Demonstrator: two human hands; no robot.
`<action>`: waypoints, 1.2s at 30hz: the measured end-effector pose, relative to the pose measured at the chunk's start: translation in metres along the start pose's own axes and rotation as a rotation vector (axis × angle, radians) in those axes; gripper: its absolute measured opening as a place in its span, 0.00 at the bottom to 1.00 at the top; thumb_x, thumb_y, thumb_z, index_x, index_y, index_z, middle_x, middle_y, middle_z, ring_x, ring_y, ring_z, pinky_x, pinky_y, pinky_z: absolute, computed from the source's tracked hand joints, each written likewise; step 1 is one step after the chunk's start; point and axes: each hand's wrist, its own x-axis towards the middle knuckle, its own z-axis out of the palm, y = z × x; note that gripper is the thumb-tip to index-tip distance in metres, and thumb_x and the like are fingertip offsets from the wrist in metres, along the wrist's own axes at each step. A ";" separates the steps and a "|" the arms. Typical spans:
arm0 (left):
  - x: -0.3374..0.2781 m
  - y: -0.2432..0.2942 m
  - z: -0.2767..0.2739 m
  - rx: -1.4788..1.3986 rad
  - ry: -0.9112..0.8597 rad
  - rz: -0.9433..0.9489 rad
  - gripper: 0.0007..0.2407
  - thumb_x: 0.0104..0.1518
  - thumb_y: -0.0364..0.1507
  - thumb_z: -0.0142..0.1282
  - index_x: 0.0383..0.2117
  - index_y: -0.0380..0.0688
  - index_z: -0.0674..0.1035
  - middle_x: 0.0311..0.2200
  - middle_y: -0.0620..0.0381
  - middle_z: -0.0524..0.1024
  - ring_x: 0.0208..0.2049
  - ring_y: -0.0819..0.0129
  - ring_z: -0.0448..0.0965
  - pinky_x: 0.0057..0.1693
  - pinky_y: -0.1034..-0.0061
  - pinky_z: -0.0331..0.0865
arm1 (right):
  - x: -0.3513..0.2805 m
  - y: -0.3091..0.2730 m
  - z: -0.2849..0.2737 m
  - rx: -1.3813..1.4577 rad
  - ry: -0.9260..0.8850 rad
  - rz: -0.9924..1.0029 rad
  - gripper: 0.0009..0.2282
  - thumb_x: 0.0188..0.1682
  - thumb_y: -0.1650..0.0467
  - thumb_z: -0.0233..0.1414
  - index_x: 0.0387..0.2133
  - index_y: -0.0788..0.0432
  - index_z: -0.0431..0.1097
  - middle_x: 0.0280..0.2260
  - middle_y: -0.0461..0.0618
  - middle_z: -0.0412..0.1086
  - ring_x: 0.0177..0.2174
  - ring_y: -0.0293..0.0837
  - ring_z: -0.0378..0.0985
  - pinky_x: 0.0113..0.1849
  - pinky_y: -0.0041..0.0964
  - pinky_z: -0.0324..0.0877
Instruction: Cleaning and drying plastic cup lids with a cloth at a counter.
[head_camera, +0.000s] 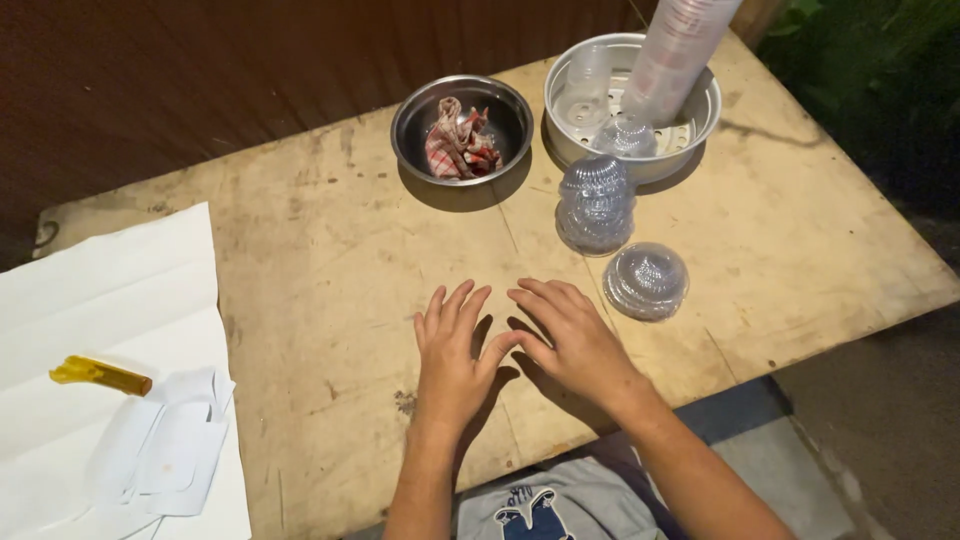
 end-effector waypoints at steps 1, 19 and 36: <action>-0.001 0.001 0.001 0.001 -0.004 -0.001 0.29 0.56 0.51 0.55 0.61 0.50 0.71 0.60 0.47 0.68 0.66 0.38 0.56 0.64 0.27 0.42 | -0.001 0.000 -0.001 0.002 0.000 0.004 0.21 0.50 0.62 0.57 0.57 0.51 0.69 0.53 0.54 0.71 0.51 0.58 0.72 0.48 0.52 0.70; 0.028 0.034 0.036 -0.034 -0.072 0.084 0.29 0.55 0.50 0.57 0.61 0.50 0.71 0.61 0.47 0.67 0.66 0.36 0.55 0.64 0.28 0.42 | -0.012 0.026 -0.062 0.008 0.209 0.061 0.19 0.48 0.69 0.60 0.54 0.57 0.72 0.52 0.58 0.72 0.52 0.62 0.73 0.54 0.55 0.67; 0.069 0.094 0.109 0.036 -0.252 0.249 0.30 0.56 0.40 0.62 0.65 0.45 0.66 0.64 0.42 0.64 0.66 0.32 0.55 0.61 0.25 0.44 | -0.058 0.093 -0.100 0.076 0.314 0.302 0.22 0.46 0.70 0.62 0.56 0.60 0.70 0.53 0.65 0.71 0.55 0.66 0.71 0.54 0.59 0.67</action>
